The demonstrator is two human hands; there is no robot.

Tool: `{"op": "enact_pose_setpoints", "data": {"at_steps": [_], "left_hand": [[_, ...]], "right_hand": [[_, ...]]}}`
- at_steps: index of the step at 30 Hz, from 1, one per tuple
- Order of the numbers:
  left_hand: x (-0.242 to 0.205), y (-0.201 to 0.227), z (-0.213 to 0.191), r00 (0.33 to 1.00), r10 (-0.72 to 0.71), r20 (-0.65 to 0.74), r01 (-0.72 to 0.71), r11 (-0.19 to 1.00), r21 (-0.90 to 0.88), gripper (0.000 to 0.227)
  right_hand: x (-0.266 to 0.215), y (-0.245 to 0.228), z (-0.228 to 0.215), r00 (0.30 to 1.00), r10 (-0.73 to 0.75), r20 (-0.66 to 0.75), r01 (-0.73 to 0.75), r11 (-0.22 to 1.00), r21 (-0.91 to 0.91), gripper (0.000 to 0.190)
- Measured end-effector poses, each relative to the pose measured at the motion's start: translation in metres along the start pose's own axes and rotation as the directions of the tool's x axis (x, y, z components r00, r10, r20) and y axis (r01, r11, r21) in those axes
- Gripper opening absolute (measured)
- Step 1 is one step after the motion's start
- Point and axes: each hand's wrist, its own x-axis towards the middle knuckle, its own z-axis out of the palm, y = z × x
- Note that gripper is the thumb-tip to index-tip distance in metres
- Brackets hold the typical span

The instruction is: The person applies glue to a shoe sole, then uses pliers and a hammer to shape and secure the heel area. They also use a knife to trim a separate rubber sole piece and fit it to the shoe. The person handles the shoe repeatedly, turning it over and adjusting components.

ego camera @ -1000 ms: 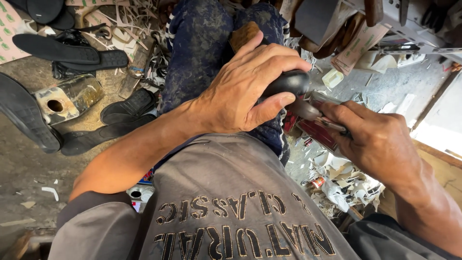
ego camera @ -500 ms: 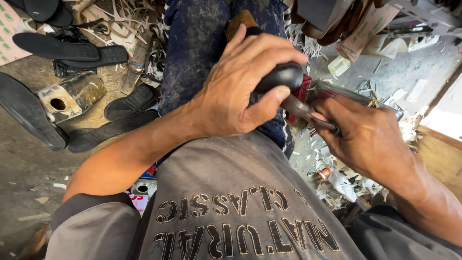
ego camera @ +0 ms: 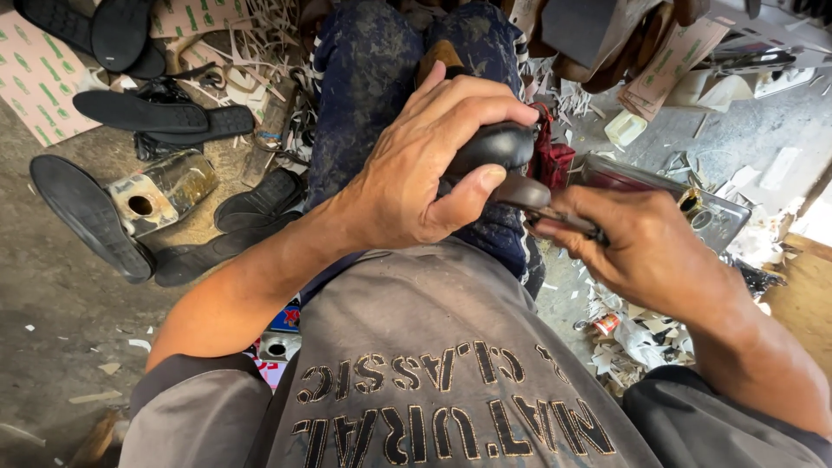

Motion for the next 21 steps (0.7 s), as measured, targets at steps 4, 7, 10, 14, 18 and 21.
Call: {"op": "enact_pose_setpoints", "data": {"at_steps": [4, 7, 10, 14, 18, 21], "left_hand": [[-0.002, 0.002, 0.002, 0.999, 0.031, -0.009, -0.031, 1.0, 0.001, 0.045], [0.003, 0.0, -0.001, 0.999, 0.022, -0.025, -0.022, 1.0, 0.003, 0.043], [0.005, 0.0, -0.009, 0.999, 0.012, -0.053, -0.011, 1.0, 0.009, 0.046], [0.003, 0.005, -0.01, 1.0, -0.004, -0.021, 0.003, 0.999, -0.053, 0.042], [0.003, 0.001, -0.006, 0.999, 0.021, -0.027, -0.022, 0.999, -0.027, 0.044], [0.003, 0.004, -0.008, 1.0, 0.014, -0.02, -0.014, 0.999, -0.031, 0.045]], "right_hand": [[0.004, -0.013, 0.01, 0.998, 0.065, 0.016, -0.066, 0.996, 0.06, 0.018], [0.003, -0.002, 0.042, 0.908, 0.211, 0.363, -0.121, 0.96, -0.254, 0.032], [0.009, -0.002, 0.024, 0.966, 0.19, 0.177, -0.167, 0.976, -0.137, 0.025], [0.007, -0.019, -0.003, 0.986, 0.137, 0.096, -0.145, 0.985, 0.089, 0.019], [0.019, -0.018, -0.021, 0.983, 0.105, 0.149, -0.123, 0.986, 0.117, 0.027], [0.023, -0.022, -0.032, 0.962, 0.156, 0.224, -0.185, 0.976, 0.112, 0.023]]}}
